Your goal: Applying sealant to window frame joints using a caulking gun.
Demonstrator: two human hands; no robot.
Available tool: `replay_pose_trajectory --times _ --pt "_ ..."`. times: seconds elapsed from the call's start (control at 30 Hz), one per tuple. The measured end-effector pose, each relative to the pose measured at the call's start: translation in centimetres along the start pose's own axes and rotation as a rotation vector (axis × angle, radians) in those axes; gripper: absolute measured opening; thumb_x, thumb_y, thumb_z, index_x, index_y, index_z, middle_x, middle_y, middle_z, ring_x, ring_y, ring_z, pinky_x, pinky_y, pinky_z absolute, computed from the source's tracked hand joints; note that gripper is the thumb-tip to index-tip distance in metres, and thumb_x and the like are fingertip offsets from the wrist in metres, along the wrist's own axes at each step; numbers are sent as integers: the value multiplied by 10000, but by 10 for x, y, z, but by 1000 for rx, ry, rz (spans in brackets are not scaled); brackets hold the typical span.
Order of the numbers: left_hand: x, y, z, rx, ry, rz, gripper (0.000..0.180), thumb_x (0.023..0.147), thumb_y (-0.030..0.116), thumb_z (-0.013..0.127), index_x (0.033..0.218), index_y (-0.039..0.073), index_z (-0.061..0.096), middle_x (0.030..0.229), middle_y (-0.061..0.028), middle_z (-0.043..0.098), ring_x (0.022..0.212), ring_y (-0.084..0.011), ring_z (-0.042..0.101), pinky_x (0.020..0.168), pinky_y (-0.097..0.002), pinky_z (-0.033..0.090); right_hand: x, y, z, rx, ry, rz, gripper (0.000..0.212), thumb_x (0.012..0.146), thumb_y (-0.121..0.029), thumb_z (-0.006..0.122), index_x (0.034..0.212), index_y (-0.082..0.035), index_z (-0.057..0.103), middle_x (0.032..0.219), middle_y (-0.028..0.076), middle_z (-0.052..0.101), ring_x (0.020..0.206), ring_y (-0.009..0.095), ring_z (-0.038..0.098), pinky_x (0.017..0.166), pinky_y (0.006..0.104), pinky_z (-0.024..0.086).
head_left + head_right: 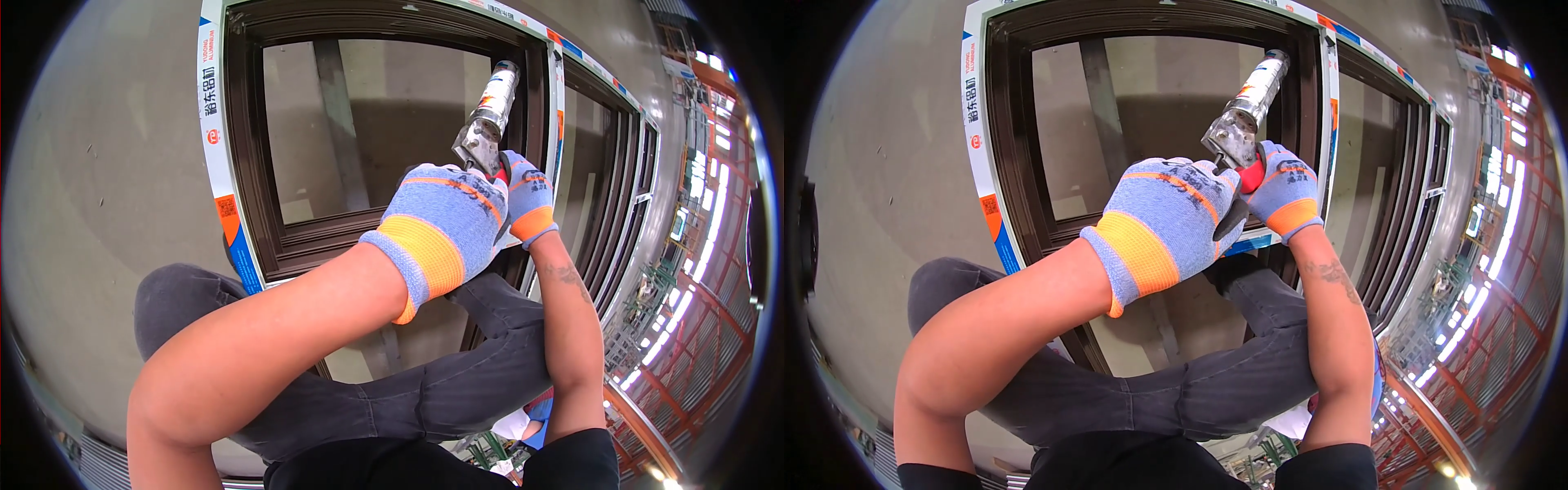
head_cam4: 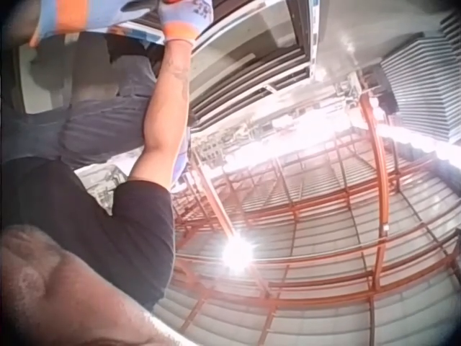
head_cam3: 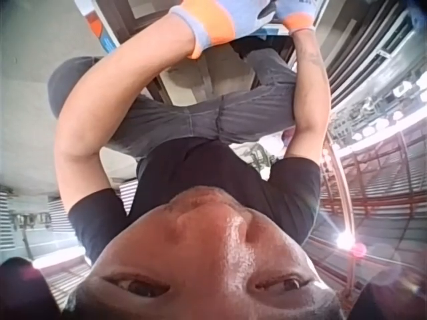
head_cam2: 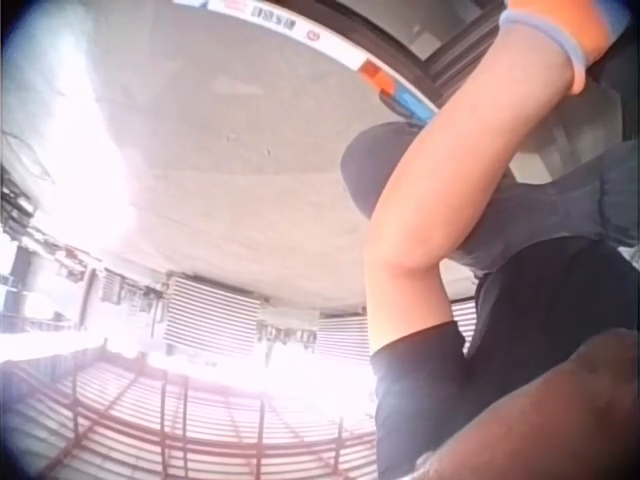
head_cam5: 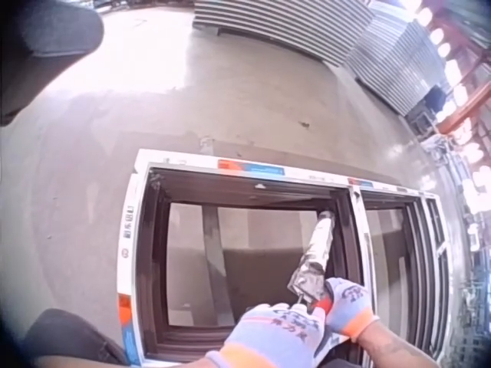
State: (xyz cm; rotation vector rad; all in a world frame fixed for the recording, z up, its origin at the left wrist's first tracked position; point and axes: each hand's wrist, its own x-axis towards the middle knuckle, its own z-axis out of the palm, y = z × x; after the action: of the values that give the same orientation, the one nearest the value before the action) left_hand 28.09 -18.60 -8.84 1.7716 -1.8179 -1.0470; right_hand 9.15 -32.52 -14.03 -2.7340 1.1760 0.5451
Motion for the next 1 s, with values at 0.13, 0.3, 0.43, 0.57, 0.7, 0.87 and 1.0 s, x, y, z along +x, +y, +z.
replay_pose_trajectory --times 0.13,0.3,0.43,0.57,0.7,0.87,1.0 --pt "1 0 1 11 2 -15 314 899 351 610 1003 59 657 924 -132 687 885 -289 683 794 -405 521 -1 -1 -2 -18 5 -2 468 733 -353 759 1083 -83 604 1054 147 669 991 320 665 853 412 531" --pt "1 0 3 -10 1 -14 312 916 353 595 994 57 657 911 -139 687 877 -291 684 786 -405 523 -1 0 -4 -4 -45 31 456 729 -332 755 1080 -79 607 1069 153 661 1011 331 650 896 412 511" --pt "-1 -1 3 -27 29 7 322 917 363 599 994 56 658 871 -134 690 845 -299 685 766 -409 526 2 2 -1 -62 3 -134 497 712 -291 759 1119 -54 601 1109 162 630 1092 342 593 984 417 455" --pt "-2 1 2 -31 -4 7 327 906 375 617 978 58 654 830 -126 701 804 -297 695 728 -411 531 -2 -6 -6 -87 -114 -131 547 692 -228 760 1167 -32 574 1116 165 612 1126 335 569 998 412 446" --pt "-7 -5 10 24 79 24 323 897 382 626 943 63 656 810 -121 709 775 -283 704 700 -403 535 -5 -16 14 -128 -169 -257 507 738 -278 707 1176 -74 552 1133 147 603 1129 321 571 966 398 458" --pt "0 8 8 21 67 111 267 901 301 574 866 62 687 782 -114 709 739 -277 706 655 -402 539 -9 3 20 -290 -6 -343 242 851 -262 605 1036 -111 565 1040 118 621 1061 294 597 895 403 472" --pt "-18 8 -17 26 -129 4 223 885 245 590 890 56 707 785 -116 712 732 -276 708 635 -403 536 18 -14 29 -270 -33 -308 245 924 -270 576 1088 -87 579 1128 132 639 1102 299 606 920 416 488"
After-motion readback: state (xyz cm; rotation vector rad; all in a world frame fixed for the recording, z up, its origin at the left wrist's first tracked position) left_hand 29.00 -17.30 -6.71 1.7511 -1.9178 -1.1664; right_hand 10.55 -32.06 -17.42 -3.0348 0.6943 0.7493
